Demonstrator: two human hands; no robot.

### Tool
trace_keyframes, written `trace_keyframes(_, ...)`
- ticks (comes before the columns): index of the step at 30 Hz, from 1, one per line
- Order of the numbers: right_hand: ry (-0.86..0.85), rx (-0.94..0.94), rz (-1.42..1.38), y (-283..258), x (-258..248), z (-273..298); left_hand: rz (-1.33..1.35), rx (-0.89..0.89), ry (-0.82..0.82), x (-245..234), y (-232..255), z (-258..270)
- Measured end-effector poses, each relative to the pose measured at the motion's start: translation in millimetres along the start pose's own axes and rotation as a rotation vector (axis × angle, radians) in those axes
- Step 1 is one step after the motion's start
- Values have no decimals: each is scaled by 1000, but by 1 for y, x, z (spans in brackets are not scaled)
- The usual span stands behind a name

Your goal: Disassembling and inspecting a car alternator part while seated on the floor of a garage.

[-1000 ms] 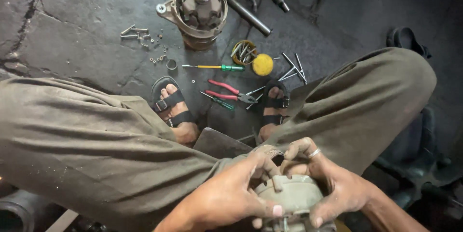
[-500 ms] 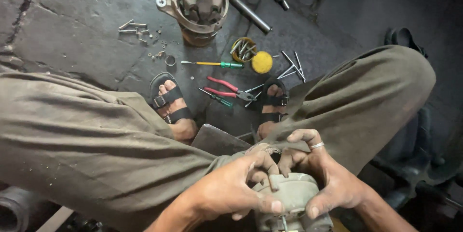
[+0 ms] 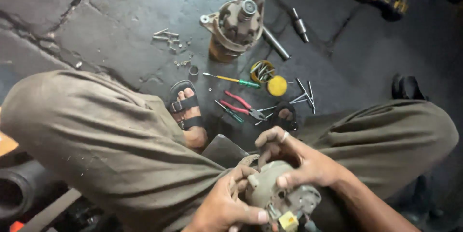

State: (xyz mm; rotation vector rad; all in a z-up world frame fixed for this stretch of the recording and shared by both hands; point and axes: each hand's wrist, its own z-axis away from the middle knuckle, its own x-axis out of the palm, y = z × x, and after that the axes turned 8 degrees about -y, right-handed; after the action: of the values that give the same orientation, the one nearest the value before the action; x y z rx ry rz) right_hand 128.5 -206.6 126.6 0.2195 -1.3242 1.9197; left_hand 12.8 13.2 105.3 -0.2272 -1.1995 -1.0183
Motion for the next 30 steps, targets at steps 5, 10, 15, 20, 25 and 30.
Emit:
trace_keyframes(5,261,0,-168,12,-8,-20,105,90,49,9,23,3)
trace_keyframes(10,417,23,-252,7,3,-23,193,128,168,-10,13,5)
trace_keyframes(15,422,63,-323,7,6,-31,342,92,88,-23,15,12)
trace_keyframes(20,476,86,-214,-1,12,-40,316,244,115,-26,-1,6)
trace_keyframes(25,548,-135,106,-1,14,-45,255,435,152,-20,-14,-2)
trace_keyframes(30,411,-347,-9,-57,48,-73,260,666,148,-14,44,38)
